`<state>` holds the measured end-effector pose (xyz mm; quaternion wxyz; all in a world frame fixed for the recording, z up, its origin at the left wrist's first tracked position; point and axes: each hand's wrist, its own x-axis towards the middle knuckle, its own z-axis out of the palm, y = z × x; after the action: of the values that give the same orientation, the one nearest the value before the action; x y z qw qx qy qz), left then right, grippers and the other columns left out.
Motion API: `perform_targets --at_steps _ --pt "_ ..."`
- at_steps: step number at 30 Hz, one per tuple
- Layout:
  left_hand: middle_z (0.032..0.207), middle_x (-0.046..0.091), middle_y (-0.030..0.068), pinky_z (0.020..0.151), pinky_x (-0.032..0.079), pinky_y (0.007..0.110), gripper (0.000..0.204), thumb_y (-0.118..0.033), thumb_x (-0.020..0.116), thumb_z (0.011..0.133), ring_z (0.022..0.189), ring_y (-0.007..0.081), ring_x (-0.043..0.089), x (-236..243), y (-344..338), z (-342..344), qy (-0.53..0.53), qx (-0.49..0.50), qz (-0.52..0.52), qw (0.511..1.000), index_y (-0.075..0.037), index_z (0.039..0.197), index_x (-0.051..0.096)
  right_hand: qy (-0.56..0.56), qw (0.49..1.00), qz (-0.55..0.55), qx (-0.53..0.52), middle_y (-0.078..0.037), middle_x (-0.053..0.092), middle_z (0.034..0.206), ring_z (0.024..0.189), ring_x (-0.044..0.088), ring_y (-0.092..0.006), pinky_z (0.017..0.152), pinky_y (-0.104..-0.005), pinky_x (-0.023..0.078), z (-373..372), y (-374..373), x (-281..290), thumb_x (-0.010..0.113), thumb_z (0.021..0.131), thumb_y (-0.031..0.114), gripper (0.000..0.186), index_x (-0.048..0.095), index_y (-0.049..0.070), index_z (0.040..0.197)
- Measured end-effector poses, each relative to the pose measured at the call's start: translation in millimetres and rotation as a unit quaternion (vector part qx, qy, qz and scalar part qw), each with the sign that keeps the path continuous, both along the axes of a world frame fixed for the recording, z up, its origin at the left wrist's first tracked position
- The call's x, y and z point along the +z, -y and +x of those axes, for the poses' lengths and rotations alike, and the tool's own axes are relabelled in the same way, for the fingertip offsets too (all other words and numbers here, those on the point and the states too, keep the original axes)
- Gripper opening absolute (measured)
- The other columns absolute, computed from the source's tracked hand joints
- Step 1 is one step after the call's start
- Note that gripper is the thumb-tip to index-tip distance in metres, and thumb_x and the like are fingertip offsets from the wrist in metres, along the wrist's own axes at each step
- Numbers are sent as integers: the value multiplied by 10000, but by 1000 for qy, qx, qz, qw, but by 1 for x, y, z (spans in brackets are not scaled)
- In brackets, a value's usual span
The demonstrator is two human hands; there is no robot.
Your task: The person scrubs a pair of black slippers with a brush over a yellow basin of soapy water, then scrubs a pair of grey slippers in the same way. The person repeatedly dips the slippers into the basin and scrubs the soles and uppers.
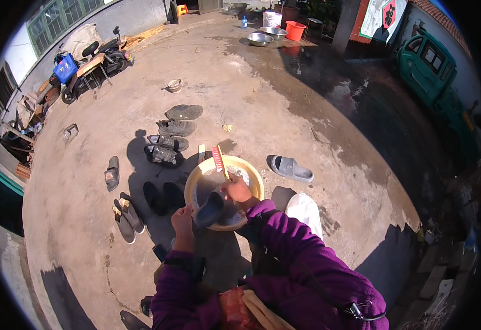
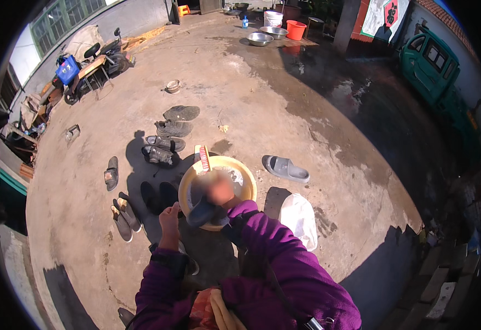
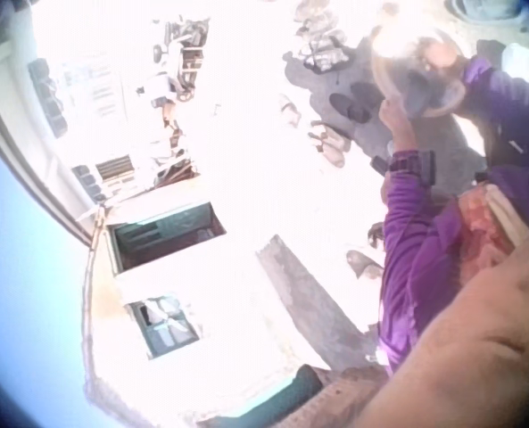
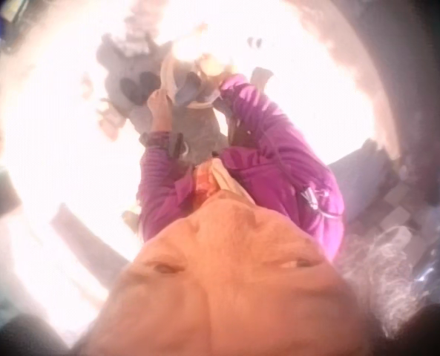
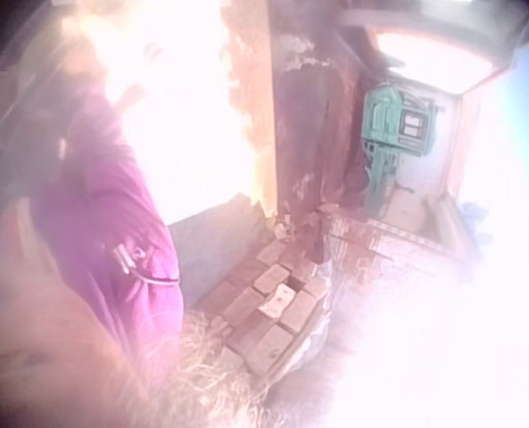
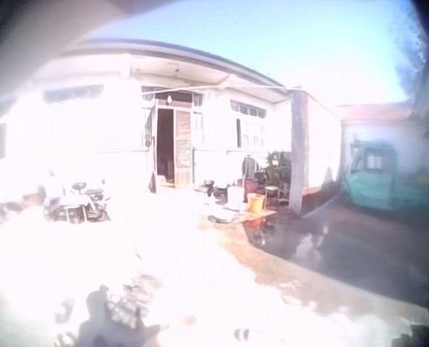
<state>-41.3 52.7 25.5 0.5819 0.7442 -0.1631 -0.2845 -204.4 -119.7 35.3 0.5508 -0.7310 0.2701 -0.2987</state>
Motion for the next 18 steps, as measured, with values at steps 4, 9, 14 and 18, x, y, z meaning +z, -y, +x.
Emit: perform_targets --at_steps 4,9,14,18 --pt "863 657 25 694 454 214 295 -179 700 854 732 77 571 80 -23 -17 15 0 -29 999 50 1038 675 45 932 358 -37 -53 601 746 456 490 -124 409 -268 382 -27 -51 5 530 864 138 358 554 39 1207" --pt "1234 573 129 905 437 260 487 -170 701 846 1030 143 570 138 -34 -39 -33 -208 -77 975 24 1267 552 -20 926 367 -88 -58 612 722 455 530 -151 393 -290 402 -53 -66 13 545 847 119 495 519 145 1340" --pt "1226 605 130 948 439 321 499 -188 730 795 1101 234 594 177 -50 -62 568 -258 219 750 -74 1260 588 -31 933 348 -92 -62 606 711 449 532 -147 374 -289 395 -66 -62 12 535 843 113 528 497 161 1368" --pt "1096 662 89 940 452 322 384 -115 748 771 1049 198 611 263 -79 -64 381 -169 -28 909 -35 1133 648 -29 936 338 -90 -60 599 704 441 522 -143 368 -288 388 -76 -57 18 533 839 107 501 520 145 1339"
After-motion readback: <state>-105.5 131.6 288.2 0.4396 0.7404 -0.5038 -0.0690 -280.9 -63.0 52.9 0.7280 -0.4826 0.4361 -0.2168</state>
